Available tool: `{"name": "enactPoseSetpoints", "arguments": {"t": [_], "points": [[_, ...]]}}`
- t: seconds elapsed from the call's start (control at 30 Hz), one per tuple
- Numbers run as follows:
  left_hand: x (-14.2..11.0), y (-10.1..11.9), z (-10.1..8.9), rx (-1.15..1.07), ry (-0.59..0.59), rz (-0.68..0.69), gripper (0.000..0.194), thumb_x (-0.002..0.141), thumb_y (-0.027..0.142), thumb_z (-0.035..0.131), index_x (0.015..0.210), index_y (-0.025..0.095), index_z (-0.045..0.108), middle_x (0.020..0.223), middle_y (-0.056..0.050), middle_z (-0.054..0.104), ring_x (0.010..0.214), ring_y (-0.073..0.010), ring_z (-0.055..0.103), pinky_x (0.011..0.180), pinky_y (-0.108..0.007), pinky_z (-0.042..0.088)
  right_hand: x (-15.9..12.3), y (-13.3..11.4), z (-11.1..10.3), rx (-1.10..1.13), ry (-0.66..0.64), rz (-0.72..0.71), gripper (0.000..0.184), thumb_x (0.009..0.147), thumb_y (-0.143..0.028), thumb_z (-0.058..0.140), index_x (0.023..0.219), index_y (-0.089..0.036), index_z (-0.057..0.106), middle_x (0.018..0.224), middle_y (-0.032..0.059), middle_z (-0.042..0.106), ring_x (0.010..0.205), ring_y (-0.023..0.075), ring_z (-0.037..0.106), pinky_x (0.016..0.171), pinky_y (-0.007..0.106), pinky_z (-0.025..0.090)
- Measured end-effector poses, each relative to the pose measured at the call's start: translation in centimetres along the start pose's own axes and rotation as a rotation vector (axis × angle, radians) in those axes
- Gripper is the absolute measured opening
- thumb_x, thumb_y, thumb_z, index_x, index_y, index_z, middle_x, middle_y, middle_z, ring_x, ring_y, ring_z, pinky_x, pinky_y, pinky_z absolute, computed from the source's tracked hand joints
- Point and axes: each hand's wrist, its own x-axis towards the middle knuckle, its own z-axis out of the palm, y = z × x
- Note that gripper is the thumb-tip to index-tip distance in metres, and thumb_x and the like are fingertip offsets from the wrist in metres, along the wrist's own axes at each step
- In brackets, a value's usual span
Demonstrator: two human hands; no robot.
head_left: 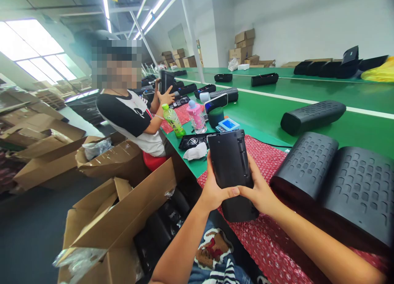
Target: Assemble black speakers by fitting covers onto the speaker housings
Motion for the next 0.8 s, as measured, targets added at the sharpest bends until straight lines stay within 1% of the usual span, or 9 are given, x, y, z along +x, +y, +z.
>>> {"name": "enactPoseSetpoints", "arguments": {"t": [0.07, 0.17, 0.27, 0.37, 0.5, 0.63, 0.7, 0.77, 0.8], "points": [[0.0, -0.1, 0.0, -0.004, 0.006, 0.006, 0.141, 0.06, 0.045, 0.089, 0.153, 0.032, -0.016, 0.16, -0.016, 0.025, 0.145, -0.0338, 0.034, 0.117, -0.053, 0.033, 0.0, 0.0, 0.0, 0.009, -0.001, 0.001, 0.096, 0.077, -0.028, 0.07, 0.156, -0.024, 0.016, 0.158, 0.0096, 0.026, 0.143, 0.0278, 0.032, 0.121, 0.051, 0.025], [0.1, -0.3, 0.0, -0.015, 0.001, 0.015, 0.14, 0.061, 0.044, 0.089, 0.153, 0.033, -0.016, 0.16, -0.016, 0.025, 0.145, -0.0329, 0.035, 0.117, -0.052, 0.033, 0.0, 0.2, -0.1, 0.009, -0.001, 0.005, 0.097, 0.076, -0.029, 0.07, 0.156, -0.021, 0.016, 0.159, 0.0115, 0.022, 0.145, 0.0283, 0.028, 0.122, 0.051, 0.021], [0.2, -0.2, 0.1, -0.015, -0.004, 0.013, 0.142, 0.06, 0.044, 0.089, 0.153, 0.032, -0.018, 0.162, -0.016, 0.021, 0.145, -0.0333, 0.034, 0.118, -0.051, 0.033, 0.1, 0.3, -0.2, 0.021, -0.001, 0.001, 0.097, 0.076, -0.031, 0.07, 0.156, -0.019, 0.015, 0.159, 0.0129, 0.022, 0.146, 0.0285, 0.026, 0.122, 0.051, 0.021], [0.3, 0.1, 0.3, -0.006, -0.002, 0.008, 0.142, 0.06, 0.045, 0.089, 0.153, 0.031, -0.017, 0.163, -0.016, 0.016, 0.146, -0.0342, 0.033, 0.118, -0.051, 0.032, 0.1, 0.4, -0.2, 0.022, 0.002, -0.007, 0.096, 0.076, -0.032, 0.071, 0.155, -0.022, 0.016, 0.159, 0.011, 0.023, 0.146, 0.0284, 0.027, 0.122, 0.05, 0.02], [0.4, 0.3, 0.4, 0.009, -0.001, 0.004, 0.137, 0.062, 0.044, 0.087, 0.154, 0.031, -0.013, 0.164, -0.014, 0.016, 0.147, -0.0338, 0.03, 0.119, -0.05, 0.031, 0.2, 0.2, -0.3, 0.048, -0.009, -0.003, 0.095, 0.077, -0.032, 0.071, 0.155, -0.024, 0.017, 0.159, 0.0096, 0.023, 0.145, 0.0267, 0.028, 0.122, 0.048, 0.021], [0.5, 0.3, 0.5, 0.018, -0.015, 0.005, 0.14, 0.061, 0.046, 0.088, 0.153, 0.03, -0.017, 0.163, -0.015, 0.018, 0.146, -0.0334, 0.032, 0.119, -0.05, 0.031, 0.5, -0.1, -0.7, 0.061, -0.042, 0.003, 0.096, 0.076, -0.031, 0.072, 0.154, -0.023, 0.016, 0.158, 0.0108, 0.024, 0.145, 0.0269, 0.028, 0.122, 0.049, 0.021], [0.5, 0.3, 0.5, 0.033, -0.023, 0.005, 0.139, 0.062, 0.046, 0.087, 0.153, 0.031, -0.017, 0.163, -0.015, 0.019, 0.147, -0.033, 0.032, 0.119, -0.05, 0.031, 0.7, -0.4, -1.0, 0.051, -0.081, 0.011, 0.098, 0.075, -0.031, 0.072, 0.154, -0.025, 0.015, 0.157, 0.011, 0.026, 0.144, 0.0275, 0.031, 0.122, 0.05, 0.023], [0.4, 0.3, 0.6, 0.035, -0.038, 0.004, 0.138, 0.063, 0.046, 0.086, 0.152, 0.032, -0.019, 0.163, -0.014, 0.019, 0.146, -0.0329, 0.033, 0.119, -0.051, 0.031, 0.8, -0.9, -1.5, 0.031, -0.133, 0.017, 0.103, 0.073, -0.028, 0.072, 0.155, -0.026, 0.01, 0.157, 0.0116, 0.027, 0.143, 0.0278, 0.031, 0.121, 0.051, 0.024], [0.3, 0.3, 0.7, 0.036, -0.049, 0.004, 0.139, 0.064, 0.044, 0.087, 0.152, 0.033, -0.02, 0.163, -0.015, 0.019, 0.146, -0.0332, 0.033, 0.118, -0.052, 0.032, 0.7, -1.3, -1.7, 0.007, -0.147, 0.004, 0.106, 0.072, -0.025, 0.071, 0.156, -0.026, 0.006, 0.158, 0.0117, 0.024, 0.145, 0.0279, 0.029, 0.121, 0.052, 0.022]]}}
